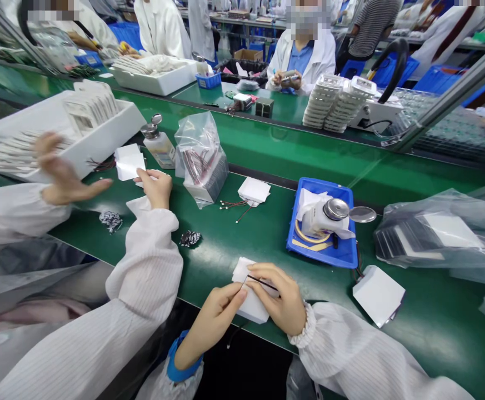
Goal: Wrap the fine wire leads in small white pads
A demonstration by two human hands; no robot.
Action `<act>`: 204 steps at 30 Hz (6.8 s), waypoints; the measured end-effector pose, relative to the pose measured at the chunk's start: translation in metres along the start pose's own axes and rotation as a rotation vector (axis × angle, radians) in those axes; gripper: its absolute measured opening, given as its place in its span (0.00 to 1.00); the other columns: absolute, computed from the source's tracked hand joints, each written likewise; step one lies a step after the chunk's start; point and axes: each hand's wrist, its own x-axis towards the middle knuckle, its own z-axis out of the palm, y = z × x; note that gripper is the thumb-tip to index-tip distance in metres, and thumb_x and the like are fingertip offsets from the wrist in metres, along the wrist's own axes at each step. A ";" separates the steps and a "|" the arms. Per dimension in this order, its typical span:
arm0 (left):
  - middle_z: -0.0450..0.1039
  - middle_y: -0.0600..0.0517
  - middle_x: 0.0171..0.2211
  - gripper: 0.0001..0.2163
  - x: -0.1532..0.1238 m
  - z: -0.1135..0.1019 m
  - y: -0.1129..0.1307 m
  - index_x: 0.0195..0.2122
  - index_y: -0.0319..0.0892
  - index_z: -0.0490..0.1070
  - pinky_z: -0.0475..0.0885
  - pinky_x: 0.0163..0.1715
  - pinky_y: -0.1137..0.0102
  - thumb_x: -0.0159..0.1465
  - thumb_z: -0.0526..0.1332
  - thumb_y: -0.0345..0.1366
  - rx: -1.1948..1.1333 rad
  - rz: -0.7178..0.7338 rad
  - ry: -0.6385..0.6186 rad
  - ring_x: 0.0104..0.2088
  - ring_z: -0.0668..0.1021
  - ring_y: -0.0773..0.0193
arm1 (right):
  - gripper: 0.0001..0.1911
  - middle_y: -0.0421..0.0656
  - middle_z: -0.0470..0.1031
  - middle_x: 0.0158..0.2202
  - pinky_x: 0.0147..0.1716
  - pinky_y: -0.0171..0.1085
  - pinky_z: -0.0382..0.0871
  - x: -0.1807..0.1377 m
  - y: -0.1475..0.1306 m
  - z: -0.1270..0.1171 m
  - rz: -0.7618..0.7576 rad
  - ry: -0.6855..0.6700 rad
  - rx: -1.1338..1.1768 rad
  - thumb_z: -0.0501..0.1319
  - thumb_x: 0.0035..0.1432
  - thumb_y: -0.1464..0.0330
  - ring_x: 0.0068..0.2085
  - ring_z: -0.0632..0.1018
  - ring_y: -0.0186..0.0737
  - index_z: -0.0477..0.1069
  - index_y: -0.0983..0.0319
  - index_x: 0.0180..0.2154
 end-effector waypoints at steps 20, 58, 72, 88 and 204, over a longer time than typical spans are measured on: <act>0.55 0.57 0.22 0.18 0.000 0.001 -0.005 0.26 0.40 0.60 0.54 0.24 0.73 0.71 0.51 0.46 -0.021 0.004 0.014 0.24 0.59 0.70 | 0.16 0.46 0.82 0.43 0.36 0.42 0.76 0.006 0.002 -0.001 -0.169 -0.048 0.013 0.61 0.61 0.77 0.39 0.82 0.41 0.77 0.56 0.47; 0.68 0.53 0.28 0.17 -0.003 -0.005 -0.009 0.38 0.38 0.72 0.65 0.32 0.75 0.68 0.58 0.49 -0.385 0.109 0.086 0.29 0.68 0.68 | 0.07 0.50 0.80 0.34 0.39 0.40 0.80 -0.001 -0.014 -0.002 -0.638 -0.096 -0.182 0.60 0.62 0.75 0.43 0.82 0.44 0.72 0.68 0.43; 0.57 0.58 0.23 0.16 -0.003 0.002 -0.008 0.28 0.41 0.60 0.55 0.24 0.74 0.72 0.51 0.43 -0.074 0.077 0.003 0.24 0.60 0.71 | 0.09 0.48 0.80 0.42 0.39 0.41 0.72 0.021 -0.019 -0.023 -0.351 -0.290 -0.449 0.56 0.66 0.75 0.41 0.79 0.42 0.71 0.64 0.47; 0.60 0.58 0.24 0.14 -0.006 0.012 -0.006 0.29 0.42 0.60 0.55 0.26 0.73 0.73 0.48 0.38 0.034 0.125 0.084 0.24 0.64 0.70 | 0.07 0.43 0.77 0.35 0.36 0.39 0.68 0.018 -0.025 -0.017 -0.157 -0.363 -0.423 0.54 0.68 0.72 0.36 0.76 0.39 0.71 0.61 0.41; 0.80 0.47 0.37 0.12 -0.007 0.041 -0.020 0.48 0.38 0.70 0.77 0.35 0.75 0.73 0.47 0.31 0.222 0.514 0.522 0.34 0.83 0.64 | 0.09 0.47 0.74 0.45 0.45 0.45 0.75 0.008 -0.020 0.005 -0.122 -0.050 -0.081 0.60 0.62 0.77 0.49 0.76 0.44 0.68 0.58 0.41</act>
